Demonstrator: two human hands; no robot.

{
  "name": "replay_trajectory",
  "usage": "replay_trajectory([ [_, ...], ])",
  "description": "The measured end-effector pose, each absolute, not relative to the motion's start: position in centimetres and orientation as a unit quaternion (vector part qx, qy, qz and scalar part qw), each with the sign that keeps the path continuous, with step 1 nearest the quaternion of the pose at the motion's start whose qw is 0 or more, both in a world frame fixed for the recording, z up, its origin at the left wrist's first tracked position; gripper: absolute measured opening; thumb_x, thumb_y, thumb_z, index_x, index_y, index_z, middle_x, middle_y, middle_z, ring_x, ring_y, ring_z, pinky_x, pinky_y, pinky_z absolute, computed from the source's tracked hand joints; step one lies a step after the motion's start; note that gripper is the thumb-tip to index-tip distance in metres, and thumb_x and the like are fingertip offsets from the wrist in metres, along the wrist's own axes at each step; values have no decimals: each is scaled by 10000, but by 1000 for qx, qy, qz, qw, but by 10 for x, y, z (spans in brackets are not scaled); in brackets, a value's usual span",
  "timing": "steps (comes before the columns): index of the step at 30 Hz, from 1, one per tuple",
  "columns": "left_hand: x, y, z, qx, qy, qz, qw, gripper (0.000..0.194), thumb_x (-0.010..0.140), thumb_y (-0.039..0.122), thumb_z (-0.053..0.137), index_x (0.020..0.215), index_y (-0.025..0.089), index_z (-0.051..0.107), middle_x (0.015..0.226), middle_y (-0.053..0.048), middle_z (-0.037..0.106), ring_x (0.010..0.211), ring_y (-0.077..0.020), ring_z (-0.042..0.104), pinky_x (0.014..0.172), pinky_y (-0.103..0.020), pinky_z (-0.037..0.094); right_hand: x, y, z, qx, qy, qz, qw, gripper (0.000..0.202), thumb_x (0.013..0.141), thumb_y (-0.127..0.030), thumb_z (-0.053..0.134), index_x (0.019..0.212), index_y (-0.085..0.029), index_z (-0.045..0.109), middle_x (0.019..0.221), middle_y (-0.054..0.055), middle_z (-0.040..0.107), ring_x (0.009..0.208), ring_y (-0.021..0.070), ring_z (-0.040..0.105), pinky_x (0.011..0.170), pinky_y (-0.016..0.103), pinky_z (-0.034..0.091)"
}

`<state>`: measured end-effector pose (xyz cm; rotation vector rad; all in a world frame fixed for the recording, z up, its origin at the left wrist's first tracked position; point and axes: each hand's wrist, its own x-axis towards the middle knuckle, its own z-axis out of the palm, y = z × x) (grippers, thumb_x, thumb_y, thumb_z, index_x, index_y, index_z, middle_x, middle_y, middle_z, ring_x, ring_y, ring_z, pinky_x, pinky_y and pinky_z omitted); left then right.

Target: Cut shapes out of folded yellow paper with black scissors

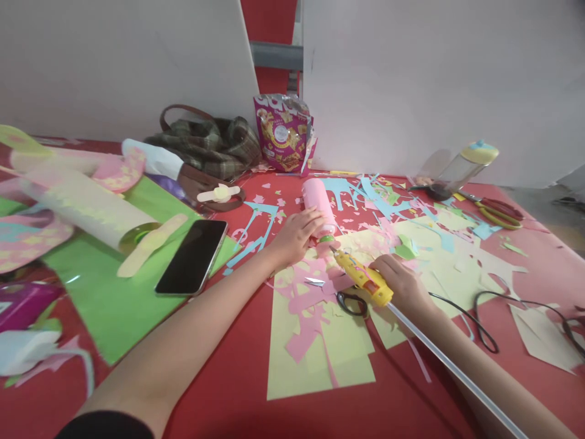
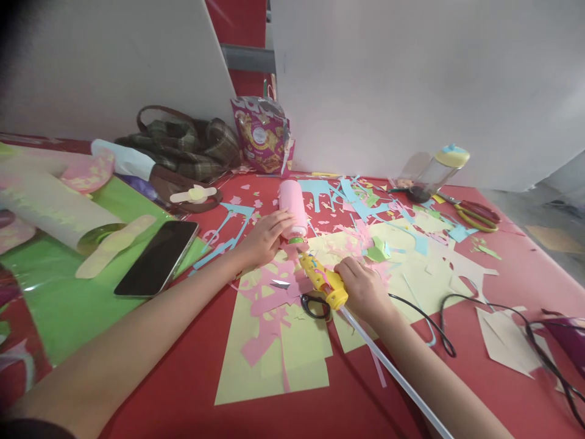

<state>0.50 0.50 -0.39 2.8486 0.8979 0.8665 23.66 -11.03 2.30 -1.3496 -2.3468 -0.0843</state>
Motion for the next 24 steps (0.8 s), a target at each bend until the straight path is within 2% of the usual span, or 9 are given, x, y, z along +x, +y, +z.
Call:
replay_trajectory([
  [24,5,5,-4,916,286,280,20,618,667,-24,342,1215,240,234,1247,-77,363,1200,-232,261,928,-421,303,235,-110,23,-514,-836,-28,189,159,788,-182,350,704,-170,484,670,60,494,611,164,460,531,255,369],
])
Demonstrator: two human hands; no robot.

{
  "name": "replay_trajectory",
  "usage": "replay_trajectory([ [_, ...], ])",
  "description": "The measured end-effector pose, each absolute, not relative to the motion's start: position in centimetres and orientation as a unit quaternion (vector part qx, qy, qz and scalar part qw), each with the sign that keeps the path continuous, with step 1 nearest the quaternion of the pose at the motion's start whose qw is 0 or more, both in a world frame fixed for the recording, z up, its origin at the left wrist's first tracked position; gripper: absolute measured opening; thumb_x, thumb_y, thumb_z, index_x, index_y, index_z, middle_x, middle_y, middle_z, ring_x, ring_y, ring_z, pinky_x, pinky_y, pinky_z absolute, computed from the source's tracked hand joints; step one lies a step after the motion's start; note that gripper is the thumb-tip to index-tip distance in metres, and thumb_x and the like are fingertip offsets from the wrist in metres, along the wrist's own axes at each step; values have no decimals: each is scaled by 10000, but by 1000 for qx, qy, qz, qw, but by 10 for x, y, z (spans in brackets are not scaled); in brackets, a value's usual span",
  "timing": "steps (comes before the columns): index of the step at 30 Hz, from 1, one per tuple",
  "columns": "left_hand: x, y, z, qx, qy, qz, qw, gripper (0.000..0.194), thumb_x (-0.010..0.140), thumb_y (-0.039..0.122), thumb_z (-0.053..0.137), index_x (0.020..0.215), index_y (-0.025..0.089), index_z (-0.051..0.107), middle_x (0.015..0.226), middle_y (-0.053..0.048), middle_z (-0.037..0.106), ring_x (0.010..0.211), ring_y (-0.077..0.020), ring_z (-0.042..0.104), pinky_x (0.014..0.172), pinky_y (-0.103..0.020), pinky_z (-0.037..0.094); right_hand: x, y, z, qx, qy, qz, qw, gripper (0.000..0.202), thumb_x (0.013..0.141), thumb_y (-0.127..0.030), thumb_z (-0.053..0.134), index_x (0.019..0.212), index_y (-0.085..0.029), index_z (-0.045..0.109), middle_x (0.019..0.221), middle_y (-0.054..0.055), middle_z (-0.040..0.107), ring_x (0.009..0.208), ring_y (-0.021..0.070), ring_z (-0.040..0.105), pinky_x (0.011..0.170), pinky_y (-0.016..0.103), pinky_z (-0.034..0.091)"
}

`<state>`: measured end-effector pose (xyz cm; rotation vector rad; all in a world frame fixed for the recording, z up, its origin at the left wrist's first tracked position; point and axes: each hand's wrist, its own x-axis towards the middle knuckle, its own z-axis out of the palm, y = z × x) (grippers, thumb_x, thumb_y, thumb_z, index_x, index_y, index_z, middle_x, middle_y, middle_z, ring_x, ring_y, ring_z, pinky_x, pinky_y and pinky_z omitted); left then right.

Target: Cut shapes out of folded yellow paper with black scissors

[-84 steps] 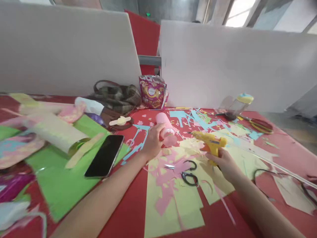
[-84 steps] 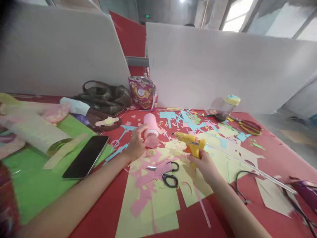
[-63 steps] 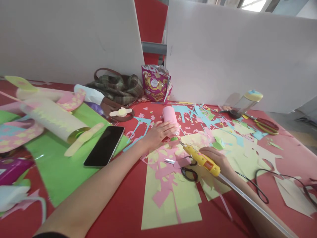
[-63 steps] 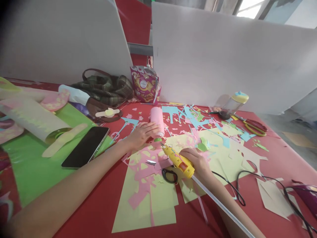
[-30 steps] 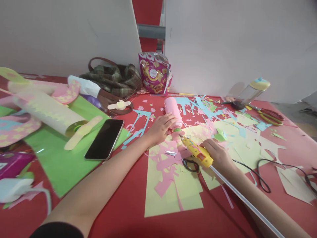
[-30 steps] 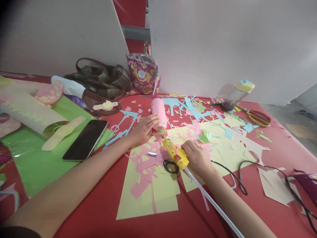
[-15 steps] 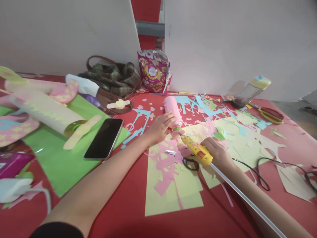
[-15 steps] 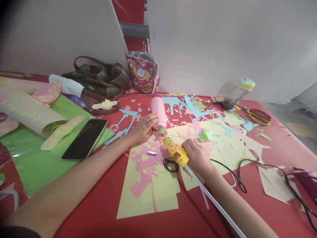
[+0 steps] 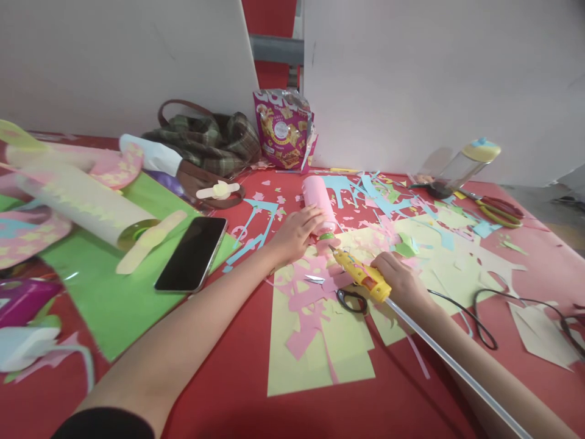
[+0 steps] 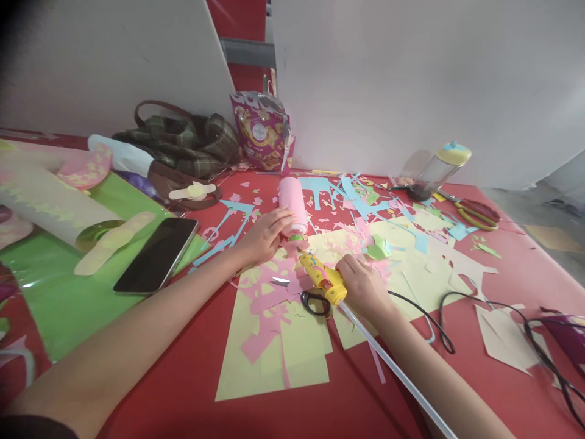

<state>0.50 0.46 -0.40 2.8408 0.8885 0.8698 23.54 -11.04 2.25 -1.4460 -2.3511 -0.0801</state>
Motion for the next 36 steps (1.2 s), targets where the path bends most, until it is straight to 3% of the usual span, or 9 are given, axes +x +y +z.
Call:
replay_trajectory([
  [19,6,6,-3,915,278,291,24,568,672,-23,338,1179,223,268,1210,-87,386,1186,-234,284,921,-416,309,235,-108,23,-511,-843,-93,139,156,795,-194,392,687,-163,501,642,52,509,540,147,438,504,239,342],
  [27,6,5,-5,911,290,293,25,554,688,-15,331,1187,221,285,1221,-80,387,1200,-228,265,924,-416,308,239,-112,28,-498,-828,-132,220,119,784,-170,420,859,-148,509,797,101,555,664,181,527,549,266,394],
  [31,6,4,-5,913,292,286,16,541,706,-6,320,1201,208,284,1219,-86,398,1199,-220,273,923,-402,303,241,-113,30,-547,-778,-81,299,176,783,-220,422,927,-162,505,886,124,539,775,204,544,589,284,419],
  [33,6,3,-4,913,291,284,10,559,698,-12,319,1212,204,273,1228,-85,398,1205,-223,262,920,-399,297,243,-112,31,-623,-710,-46,325,194,745,-310,477,881,-179,517,814,102,563,713,212,552,557,298,420],
  [36,5,2,-3,914,290,285,2,569,686,-11,327,1212,199,273,1235,-88,398,1203,-228,266,910,-387,300,252,-104,32,-727,-611,16,311,286,646,-443,554,754,-178,538,550,33,557,475,185,524,418,285,384],
])
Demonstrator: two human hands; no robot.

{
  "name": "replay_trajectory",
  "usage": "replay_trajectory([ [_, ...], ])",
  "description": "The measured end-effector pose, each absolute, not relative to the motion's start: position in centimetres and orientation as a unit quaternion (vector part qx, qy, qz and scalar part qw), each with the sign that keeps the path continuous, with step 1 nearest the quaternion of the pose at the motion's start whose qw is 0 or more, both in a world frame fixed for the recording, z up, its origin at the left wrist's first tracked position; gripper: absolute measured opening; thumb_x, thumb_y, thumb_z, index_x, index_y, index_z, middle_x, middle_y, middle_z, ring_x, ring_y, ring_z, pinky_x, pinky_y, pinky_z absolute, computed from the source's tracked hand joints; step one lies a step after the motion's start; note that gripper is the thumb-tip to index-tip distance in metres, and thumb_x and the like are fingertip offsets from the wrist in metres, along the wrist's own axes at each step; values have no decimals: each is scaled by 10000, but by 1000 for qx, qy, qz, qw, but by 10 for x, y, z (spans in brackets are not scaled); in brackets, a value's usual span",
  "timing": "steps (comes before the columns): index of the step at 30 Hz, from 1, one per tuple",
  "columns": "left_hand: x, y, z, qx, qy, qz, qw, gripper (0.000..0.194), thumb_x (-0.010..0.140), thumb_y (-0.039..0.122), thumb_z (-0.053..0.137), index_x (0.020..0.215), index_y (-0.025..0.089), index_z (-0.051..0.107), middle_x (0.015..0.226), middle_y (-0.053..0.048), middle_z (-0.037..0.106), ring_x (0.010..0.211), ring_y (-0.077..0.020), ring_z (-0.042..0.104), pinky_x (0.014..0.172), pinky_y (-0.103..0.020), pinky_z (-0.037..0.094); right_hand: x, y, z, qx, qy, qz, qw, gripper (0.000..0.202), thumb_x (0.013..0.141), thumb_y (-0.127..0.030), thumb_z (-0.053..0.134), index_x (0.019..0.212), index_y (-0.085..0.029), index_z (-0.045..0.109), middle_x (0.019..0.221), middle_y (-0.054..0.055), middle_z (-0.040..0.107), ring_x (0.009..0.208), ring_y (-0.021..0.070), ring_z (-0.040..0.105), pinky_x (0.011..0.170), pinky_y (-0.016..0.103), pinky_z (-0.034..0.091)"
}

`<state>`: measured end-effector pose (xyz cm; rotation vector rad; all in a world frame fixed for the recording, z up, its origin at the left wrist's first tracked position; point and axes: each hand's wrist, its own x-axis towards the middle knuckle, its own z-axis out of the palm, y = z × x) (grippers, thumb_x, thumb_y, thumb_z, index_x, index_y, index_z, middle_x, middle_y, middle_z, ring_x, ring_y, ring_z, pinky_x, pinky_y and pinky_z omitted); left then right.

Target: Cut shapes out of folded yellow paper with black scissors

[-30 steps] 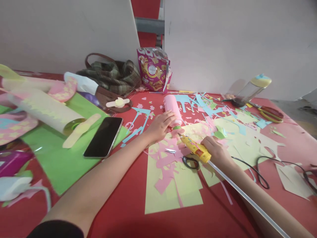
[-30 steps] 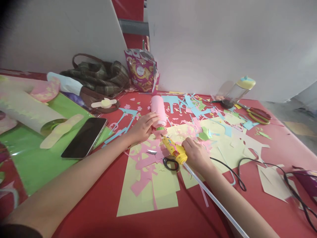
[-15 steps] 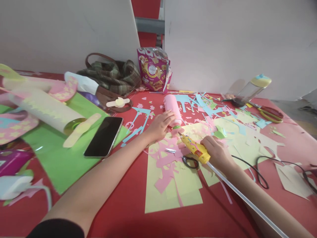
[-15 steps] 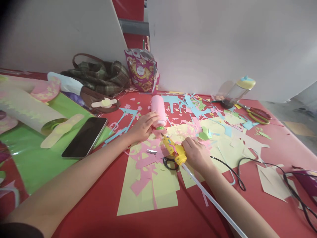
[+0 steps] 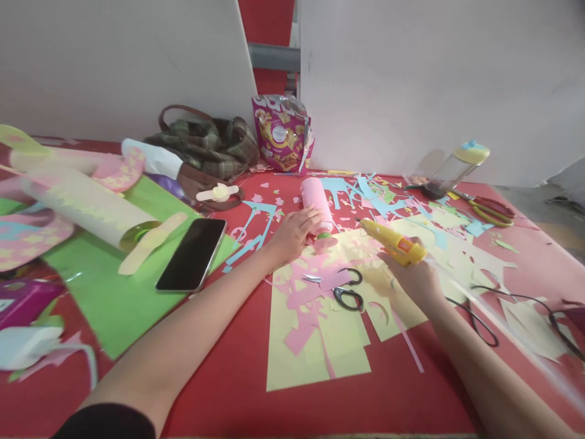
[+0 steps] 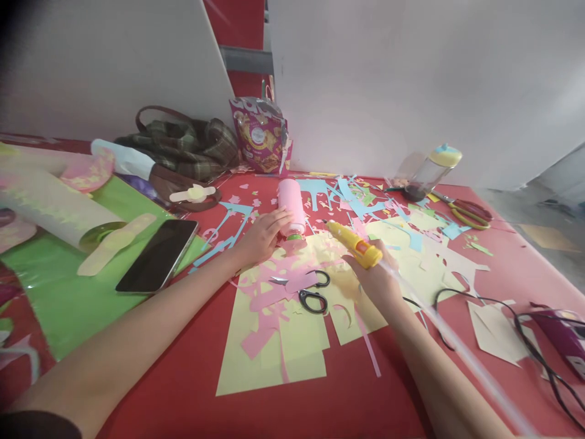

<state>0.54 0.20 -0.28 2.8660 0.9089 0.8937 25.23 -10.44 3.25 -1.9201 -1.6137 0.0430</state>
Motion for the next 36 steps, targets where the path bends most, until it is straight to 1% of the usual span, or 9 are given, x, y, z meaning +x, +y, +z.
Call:
replay_trajectory([
  [2,5,1,-2,911,293,291,-5,538,693,-5,322,1192,195,297,1222,-93,410,1187,-227,295,899,-383,307,262,-97,31,-778,-552,127,271,322,619,-489,550,632,-168,544,462,17,543,414,161,509,392,266,377],
  [4,4,1,0,902,304,306,-18,481,706,7,318,1150,192,336,1197,-97,431,1157,-225,336,879,-380,322,272,-90,28,-797,-525,166,247,348,596,-505,554,587,-158,528,448,18,547,381,140,485,366,250,360],
  [9,3,-4,11,861,358,359,-49,356,705,25,333,1021,172,408,1055,-100,487,1020,-220,432,842,-373,341,290,-80,20,-809,-523,142,226,350,610,-504,527,540,-162,510,411,-4,491,334,116,418,325,233,284],
  [12,3,-15,20,847,372,376,-57,288,712,39,341,959,166,416,985,-102,485,953,-224,440,816,-378,342,295,-82,22,-807,-536,120,216,342,649,-489,486,558,-165,542,429,1,502,371,134,445,367,248,307],
  [17,6,-41,25,856,364,363,-49,164,722,77,377,837,179,434,840,-64,496,828,-198,453,765,-358,343,292,-89,31,-802,-553,11,228,288,660,-434,496,698,-160,575,706,85,577,632,225,521,540,328,368],
  [19,6,-49,23,867,358,345,-30,156,716,74,378,812,182,437,819,-54,499,811,-190,457,748,-348,344,281,-93,31,-759,-599,-36,251,225,677,-377,500,702,-164,567,729,87,566,652,223,522,566,335,378],
  [24,4,-50,12,865,374,335,-18,184,685,41,369,790,174,441,828,-58,498,809,-188,459,720,-336,350,234,-105,22,-606,-751,40,259,149,718,-328,508,707,-192,570,740,51,573,689,191,542,623,316,399],
  [29,3,-44,5,854,400,333,-8,209,672,25,364,798,169,447,821,-60,490,806,-189,460,707,-331,350,205,-113,18,-596,-776,51,199,180,709,-379,530,720,-204,571,766,52,558,764,232,521,702,402,356],
  [36,3,-46,4,852,402,336,-1,196,693,53,361,813,162,471,850,-72,499,840,-196,458,738,-343,334,203,-112,24,-549,-781,153,256,88,731,-234,528,653,-201,506,751,28,565,757,187,526,674,322,400],
])
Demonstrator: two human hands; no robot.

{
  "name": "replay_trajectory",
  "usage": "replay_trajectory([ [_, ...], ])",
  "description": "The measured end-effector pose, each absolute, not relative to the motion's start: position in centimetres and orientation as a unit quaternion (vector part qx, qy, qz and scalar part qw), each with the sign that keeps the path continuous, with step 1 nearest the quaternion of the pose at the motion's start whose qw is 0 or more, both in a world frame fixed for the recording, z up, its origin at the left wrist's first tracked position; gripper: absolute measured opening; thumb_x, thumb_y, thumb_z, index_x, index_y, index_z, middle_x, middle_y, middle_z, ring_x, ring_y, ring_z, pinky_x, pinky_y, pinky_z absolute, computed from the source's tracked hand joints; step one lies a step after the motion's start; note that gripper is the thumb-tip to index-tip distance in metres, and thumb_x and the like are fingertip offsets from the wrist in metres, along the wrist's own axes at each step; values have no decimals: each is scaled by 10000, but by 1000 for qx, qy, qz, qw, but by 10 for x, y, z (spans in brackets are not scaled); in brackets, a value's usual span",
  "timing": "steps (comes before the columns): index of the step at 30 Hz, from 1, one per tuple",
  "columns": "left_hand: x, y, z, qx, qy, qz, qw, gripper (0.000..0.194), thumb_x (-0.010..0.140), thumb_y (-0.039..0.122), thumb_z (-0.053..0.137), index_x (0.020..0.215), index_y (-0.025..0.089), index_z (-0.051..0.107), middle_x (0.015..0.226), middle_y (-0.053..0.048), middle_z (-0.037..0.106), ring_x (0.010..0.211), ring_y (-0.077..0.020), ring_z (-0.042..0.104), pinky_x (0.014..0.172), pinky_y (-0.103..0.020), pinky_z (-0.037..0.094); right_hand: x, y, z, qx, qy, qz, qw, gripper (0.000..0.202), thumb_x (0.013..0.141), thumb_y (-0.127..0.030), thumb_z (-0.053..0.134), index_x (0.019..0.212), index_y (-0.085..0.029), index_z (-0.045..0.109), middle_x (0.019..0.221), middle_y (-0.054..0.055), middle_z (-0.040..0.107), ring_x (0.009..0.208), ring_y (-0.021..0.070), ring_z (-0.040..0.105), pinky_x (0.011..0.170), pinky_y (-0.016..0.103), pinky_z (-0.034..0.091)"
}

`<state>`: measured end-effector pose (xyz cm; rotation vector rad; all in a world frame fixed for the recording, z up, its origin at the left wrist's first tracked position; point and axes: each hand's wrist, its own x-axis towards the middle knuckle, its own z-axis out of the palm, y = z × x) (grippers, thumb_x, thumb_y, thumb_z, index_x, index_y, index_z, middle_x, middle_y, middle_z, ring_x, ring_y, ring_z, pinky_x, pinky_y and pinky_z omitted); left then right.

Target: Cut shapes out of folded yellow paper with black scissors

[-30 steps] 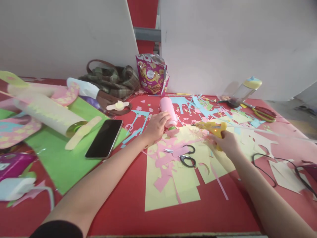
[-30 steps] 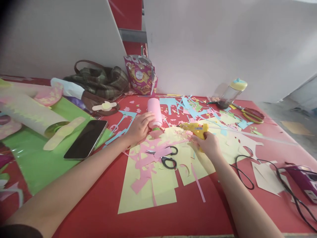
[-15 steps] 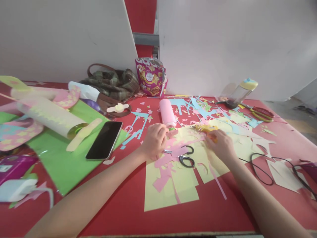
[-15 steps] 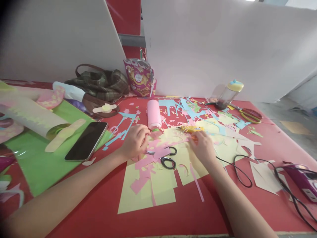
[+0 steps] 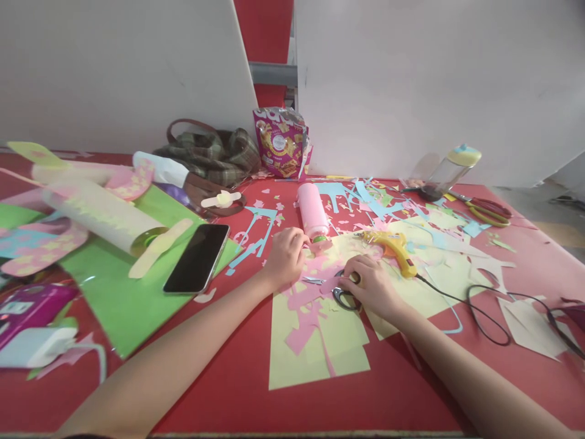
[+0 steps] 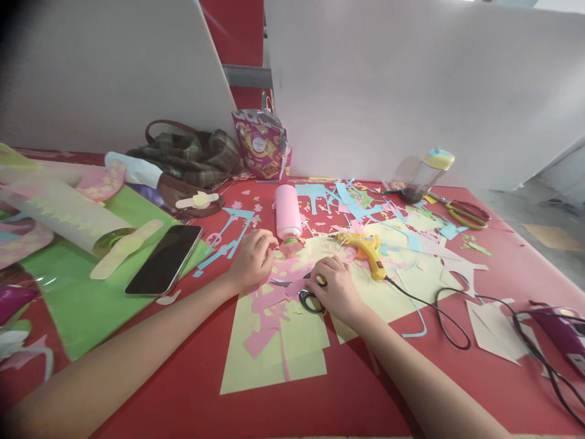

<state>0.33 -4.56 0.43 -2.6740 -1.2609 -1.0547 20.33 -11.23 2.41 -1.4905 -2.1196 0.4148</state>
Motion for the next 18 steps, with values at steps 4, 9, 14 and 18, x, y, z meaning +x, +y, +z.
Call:
replay_trajectory([
  [4,8,-62,16,-871,-363,-330,-5,128,741,222,429,834,174,503,874,-58,528,850,-193,466,763,-350,312,203,-112,35,-529,-772,188,297,73,741,-149,483,696,-203,502,691,2,588,647,145,543,615,279,416],
  [9,19,-87,29,-898,-298,-316,-64,167,789,301,424,746,174,523,700,-10,576,725,-166,491,685,-333,296,193,-111,54,-451,-819,136,329,98,734,-121,491,693,-195,540,663,12,607,639,152,552,660,311,404],
  [14,23,-95,32,-829,-351,-397,-177,163,804,235,416,675,190,504,649,9,573,653,-132,500,669,-299,351,178,-112,52,-505,-728,224,407,91,717,-206,539,808,-193,540,709,25,610,692,164,575,625,279,447],
  [18,21,-94,30,-790,-387,-418,-224,136,812,213,390,721,196,490,693,2,575,695,-134,523,680,-286,399,172,-106,41,-499,-666,349,430,54,747,-217,487,741,-182,526,684,16,591,619,137,576,556,247,467],
])
